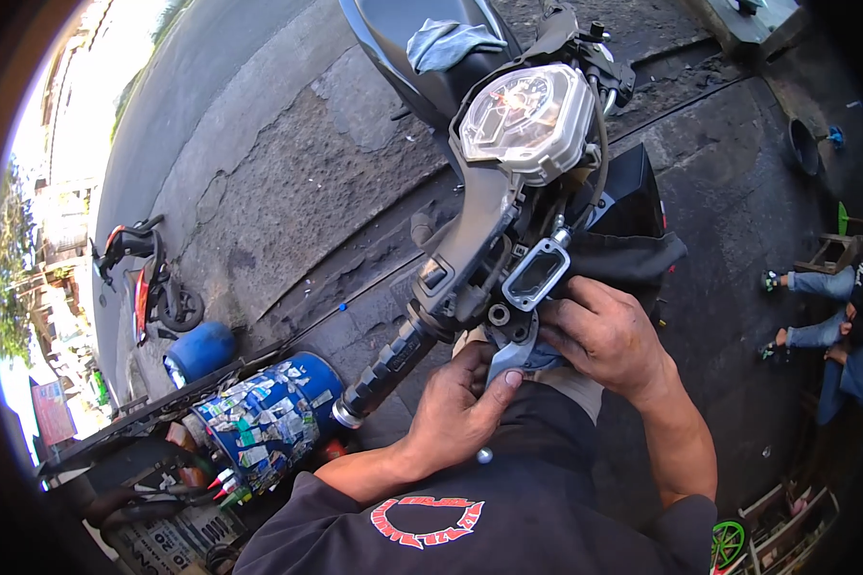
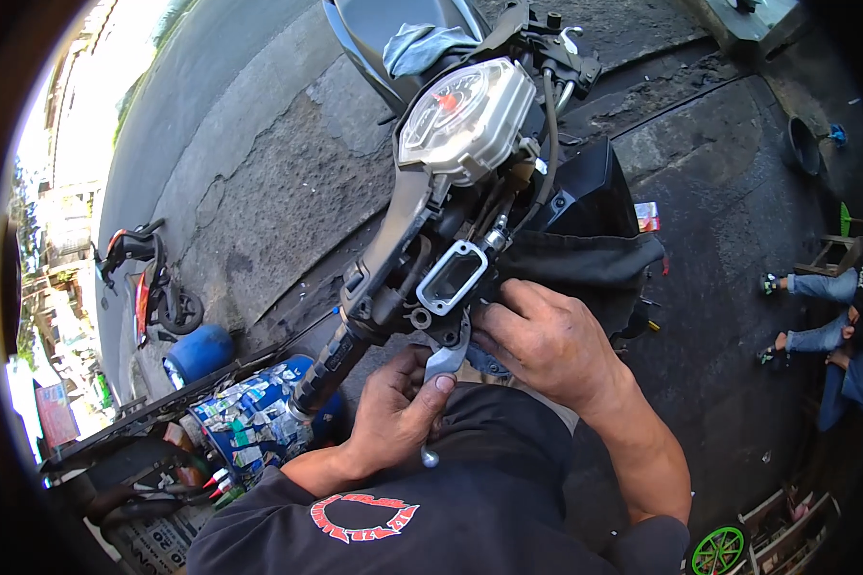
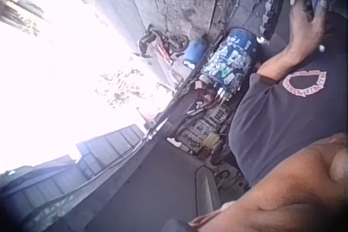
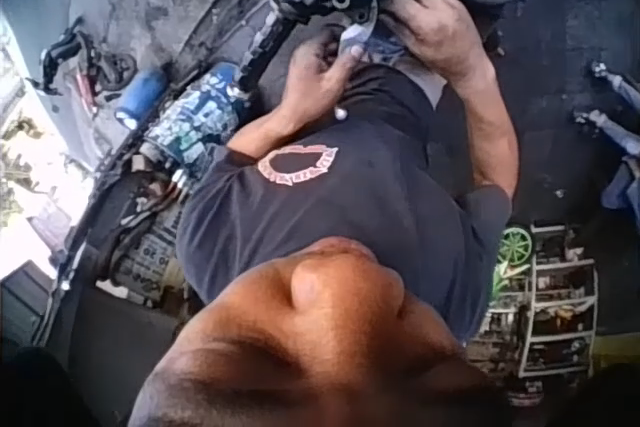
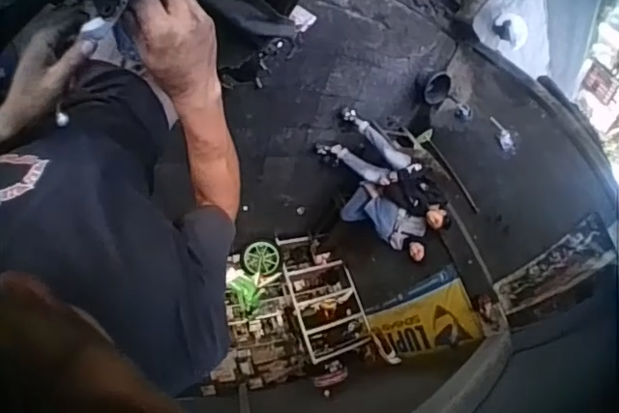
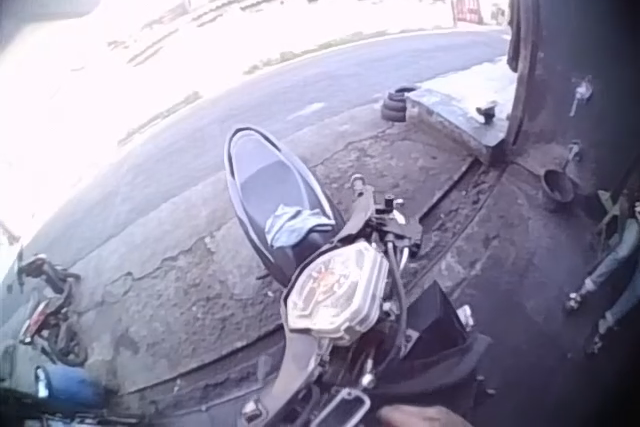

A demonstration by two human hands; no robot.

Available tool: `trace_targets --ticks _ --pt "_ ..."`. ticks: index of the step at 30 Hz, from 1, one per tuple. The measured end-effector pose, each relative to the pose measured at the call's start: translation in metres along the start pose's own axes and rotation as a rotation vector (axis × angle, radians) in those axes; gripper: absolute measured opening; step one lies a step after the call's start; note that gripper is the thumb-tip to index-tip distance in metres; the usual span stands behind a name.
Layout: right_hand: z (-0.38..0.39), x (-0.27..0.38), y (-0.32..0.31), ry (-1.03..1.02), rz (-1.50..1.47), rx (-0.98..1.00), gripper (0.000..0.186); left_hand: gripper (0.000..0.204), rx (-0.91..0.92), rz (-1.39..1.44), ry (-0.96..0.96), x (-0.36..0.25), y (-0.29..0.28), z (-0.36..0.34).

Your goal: Installing and adjusting a brake lever and master cylinder assembly on a motorcycle.

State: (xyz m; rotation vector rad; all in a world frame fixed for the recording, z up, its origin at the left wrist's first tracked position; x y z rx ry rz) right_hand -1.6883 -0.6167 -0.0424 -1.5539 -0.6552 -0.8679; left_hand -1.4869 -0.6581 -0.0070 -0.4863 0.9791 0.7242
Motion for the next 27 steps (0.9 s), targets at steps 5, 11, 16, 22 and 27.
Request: trace_targets --ticks 5,11,16,22,27 --pt "-0.002 -0.020 0.012 -0.055 -0.174 -0.020 0.020 0.033 -0.233 -0.767 0.361 -0.005 0.015 0.003" --pt "0.012 -0.040 0.056 0.015 -0.764 -0.121 0.018 0.027 -0.312 -1.242 0.373 -0.016 0.037 0.007" --pt "0.027 -0.063 0.089 0.084 -1.106 -0.063 0.017 0.031 -0.356 -1.412 0.408 -0.003 0.033 0.004" --pt "0.022 -0.070 0.112 0.038 -1.257 0.001 0.021 0.045 -0.370 -1.374 0.321 -0.003 0.031 0.008" --pt "0.013 -0.052 0.129 -0.002 -1.279 0.095 0.021 0.059 -0.397 -1.235 0.307 -0.005 0.027 0.012"
Point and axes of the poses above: each hand's wrist, its own z-axis away from the middle knuckle, its own y-axis out of the palm, x = y × z, the point moved 1 cm from there along -z, towards the middle knuckle, and after that the axes turned 14 degrees about y, right-handed, at the moved point
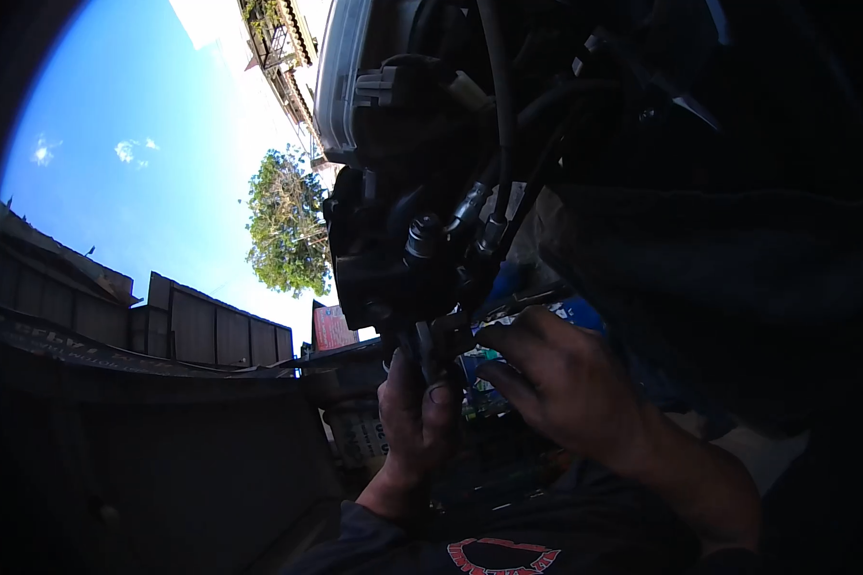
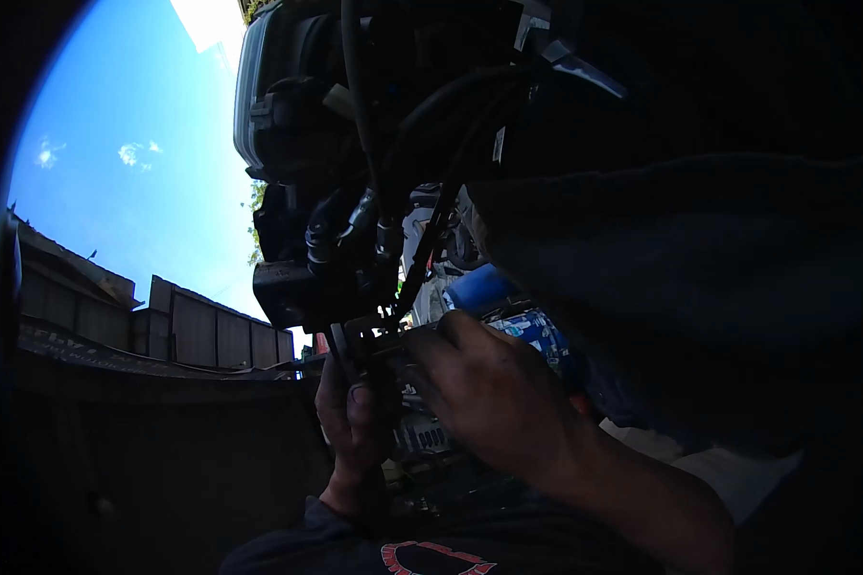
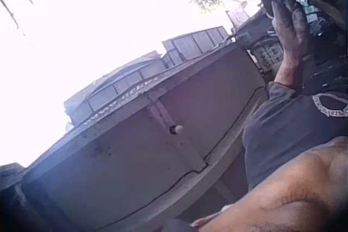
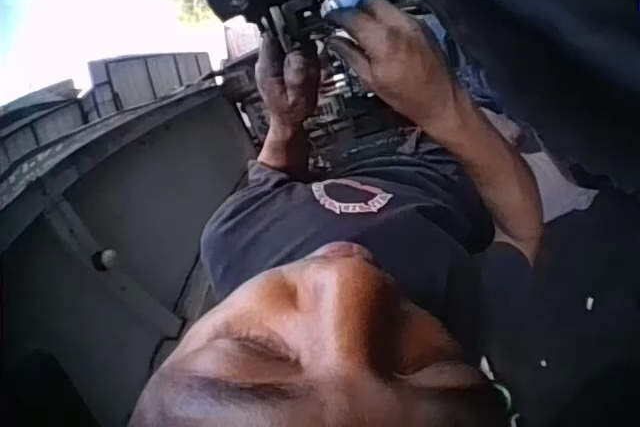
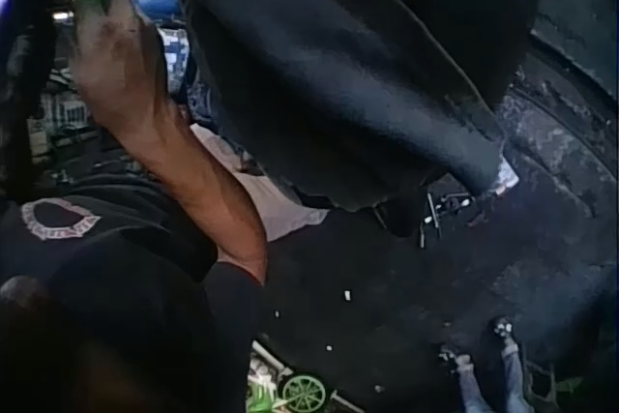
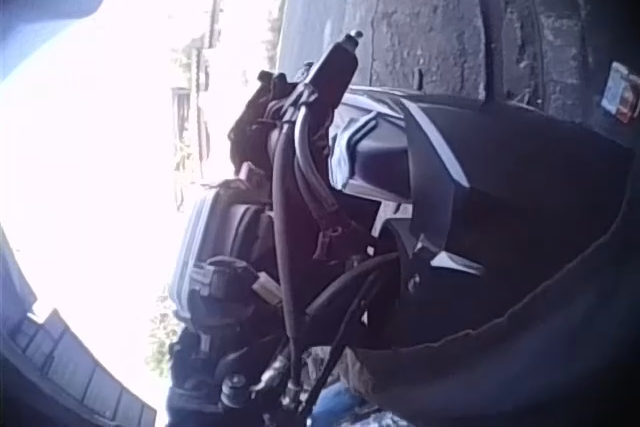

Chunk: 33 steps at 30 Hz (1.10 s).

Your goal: Installing and adjusting a brake lever and master cylinder assembly on a motorcycle.

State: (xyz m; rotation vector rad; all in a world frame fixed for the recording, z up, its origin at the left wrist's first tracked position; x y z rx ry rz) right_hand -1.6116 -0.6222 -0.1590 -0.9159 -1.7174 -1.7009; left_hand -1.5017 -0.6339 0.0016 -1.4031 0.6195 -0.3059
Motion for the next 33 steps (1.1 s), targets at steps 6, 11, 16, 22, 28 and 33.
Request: trace_targets --ticks 6,11,16,22,28,33 --pt "-0.016 -0.010 0.009 -0.110 -0.021 -0.063 0.023 0.071 -0.091 -0.011 -0.171 -0.013 0.008 -0.002" --pt "-0.024 -0.011 0.005 -0.105 -0.035 -0.036 0.023 0.069 -0.133 0.063 -0.125 -0.003 0.005 0.007" --pt "-0.027 -0.011 0.005 -0.138 -0.018 0.002 0.022 0.066 -0.117 0.018 -0.067 0.010 -0.006 0.012" --pt "-0.029 -0.011 0.002 -0.153 0.009 0.034 0.018 0.051 -0.108 0.051 0.036 0.017 -0.012 0.014" --pt "-0.032 -0.012 0.002 -0.148 -0.030 0.052 0.022 0.063 -0.090 0.189 -0.056 0.003 -0.002 0.015" --pt "-0.031 -0.009 -0.001 -0.125 0.028 0.085 0.029 0.053 -0.103 0.039 0.019 0.015 -0.010 0.017"
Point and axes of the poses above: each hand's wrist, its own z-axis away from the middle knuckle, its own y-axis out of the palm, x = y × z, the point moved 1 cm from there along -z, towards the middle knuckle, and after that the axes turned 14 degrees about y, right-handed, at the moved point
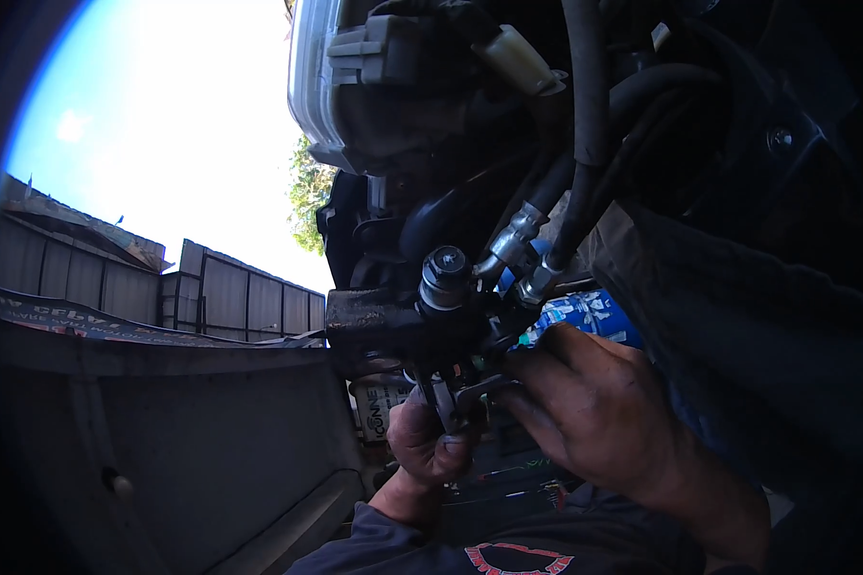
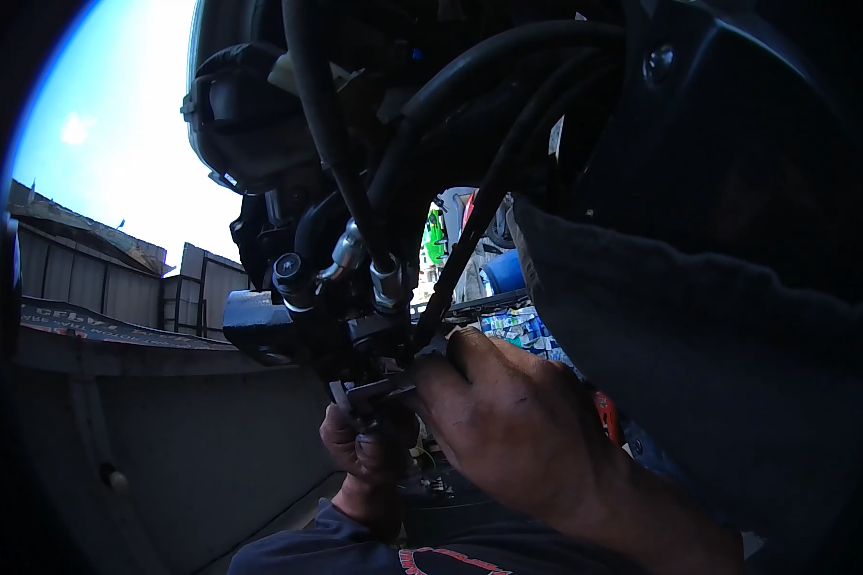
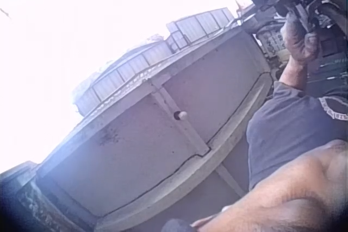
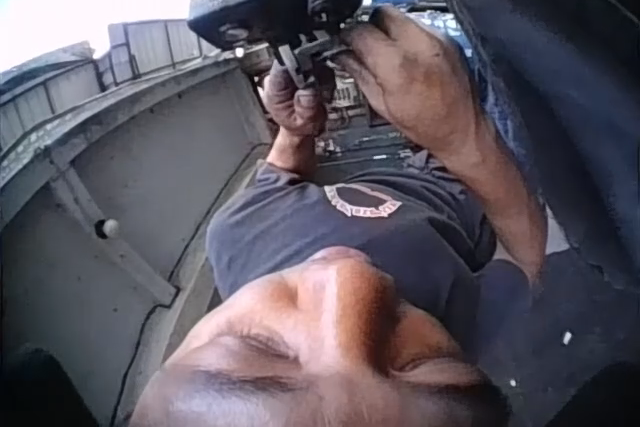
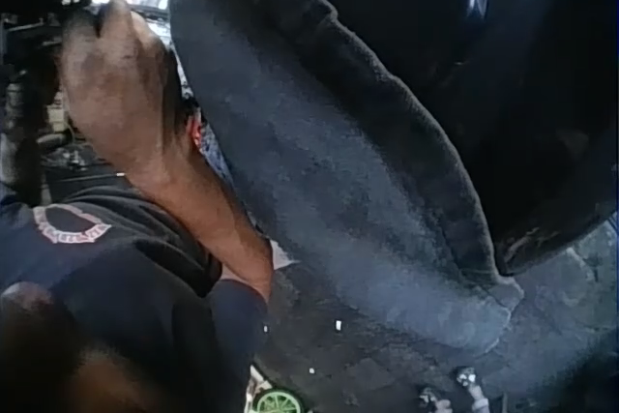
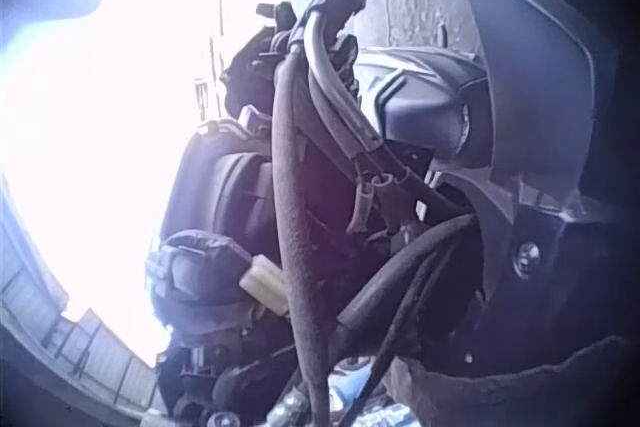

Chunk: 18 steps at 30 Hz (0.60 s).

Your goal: Installing and adjusting a brake lever and master cylinder assembly on a motorcycle.

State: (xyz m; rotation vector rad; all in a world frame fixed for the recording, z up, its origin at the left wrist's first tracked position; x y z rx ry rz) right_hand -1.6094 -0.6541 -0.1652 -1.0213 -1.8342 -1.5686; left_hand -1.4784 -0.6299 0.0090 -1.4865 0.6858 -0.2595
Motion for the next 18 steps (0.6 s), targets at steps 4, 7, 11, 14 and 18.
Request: trace_targets --ticks 4,7,11,14,18 --pt "-0.001 0.002 -0.003 0.035 -0.010 0.050 0.027 0.047 0.026 -0.100 0.071 0.006 -0.010 -0.001" --pt "-0.002 0.002 -0.003 0.027 -0.014 0.044 0.026 0.044 0.105 -0.134 0.119 0.006 -0.013 -0.001" --pt "-0.001 0.008 -0.011 0.044 0.021 0.093 0.027 0.049 0.081 -0.143 0.029 -0.001 -0.006 -0.007" --pt "0.000 0.014 -0.017 0.053 0.058 0.096 0.029 0.058 0.021 -0.141 0.064 0.005 0.001 -0.009" --pt "-0.001 0.016 -0.020 0.075 0.045 0.110 0.027 0.060 -0.009 -0.071 0.094 0.006 0.002 -0.014"
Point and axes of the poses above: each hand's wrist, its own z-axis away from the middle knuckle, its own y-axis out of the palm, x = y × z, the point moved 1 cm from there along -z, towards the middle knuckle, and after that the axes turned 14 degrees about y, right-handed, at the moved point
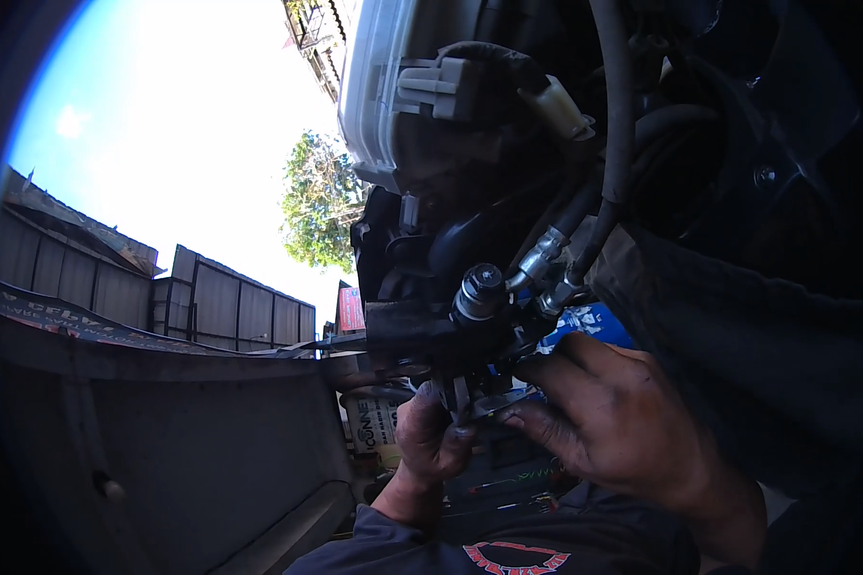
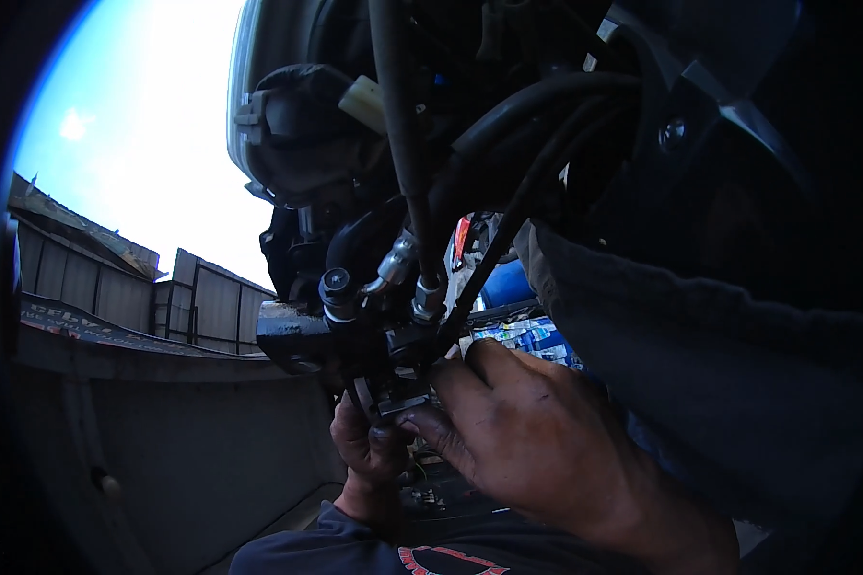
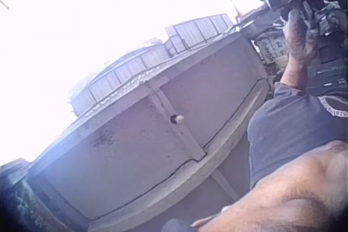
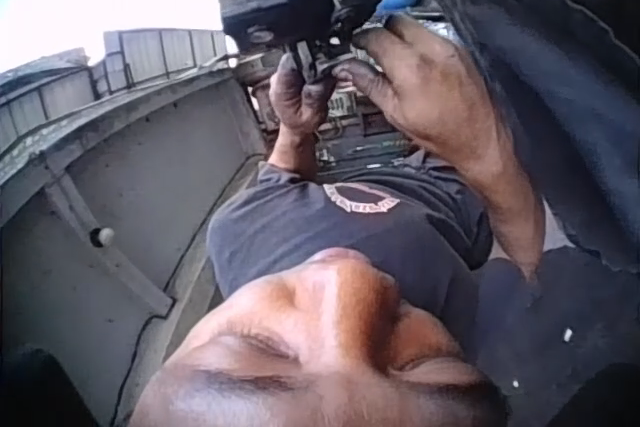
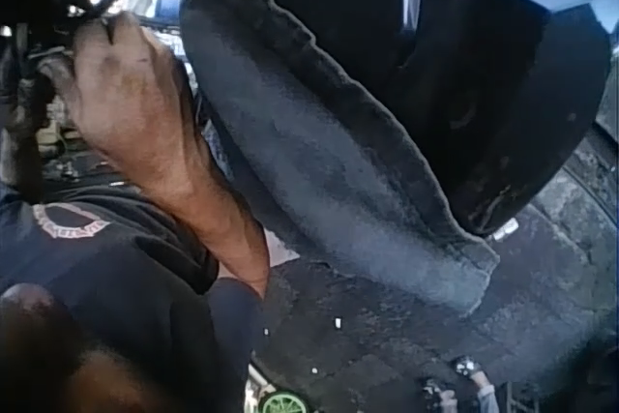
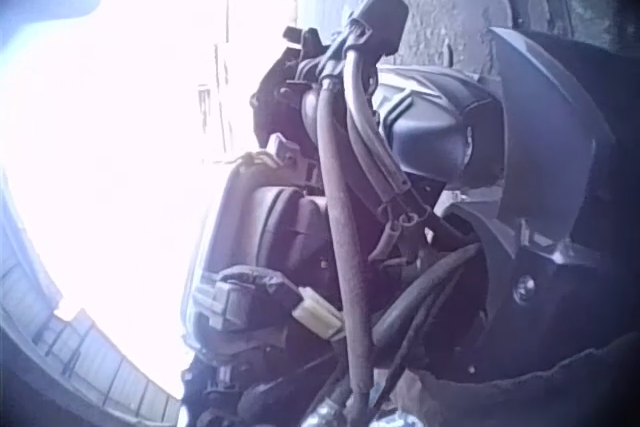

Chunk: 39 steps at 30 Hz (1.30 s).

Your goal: Installing and adjusting a brake lever and master cylinder assembly on a motorcycle.

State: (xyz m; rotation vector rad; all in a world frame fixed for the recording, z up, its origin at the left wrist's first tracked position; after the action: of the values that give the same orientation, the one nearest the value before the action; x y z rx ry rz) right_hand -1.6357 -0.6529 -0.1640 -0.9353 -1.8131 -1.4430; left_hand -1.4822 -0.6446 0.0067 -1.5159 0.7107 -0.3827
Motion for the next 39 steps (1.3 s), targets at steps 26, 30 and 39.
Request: trace_targets --ticks 26,30,39 --pt "0.008 0.046 -0.008 0.706 -0.436 0.023 0.025 0.048 -0.008 0.789 -0.418 -0.022 0.027 0.000" --pt "0.014 0.049 -0.006 0.731 -0.422 -0.044 0.024 0.049 0.351 1.311 -0.783 -0.007 0.028 -0.010" --pt "0.031 0.092 0.034 0.532 0.264 -0.591 0.014 0.054 0.412 2.433 -0.941 0.006 0.069 -0.008"
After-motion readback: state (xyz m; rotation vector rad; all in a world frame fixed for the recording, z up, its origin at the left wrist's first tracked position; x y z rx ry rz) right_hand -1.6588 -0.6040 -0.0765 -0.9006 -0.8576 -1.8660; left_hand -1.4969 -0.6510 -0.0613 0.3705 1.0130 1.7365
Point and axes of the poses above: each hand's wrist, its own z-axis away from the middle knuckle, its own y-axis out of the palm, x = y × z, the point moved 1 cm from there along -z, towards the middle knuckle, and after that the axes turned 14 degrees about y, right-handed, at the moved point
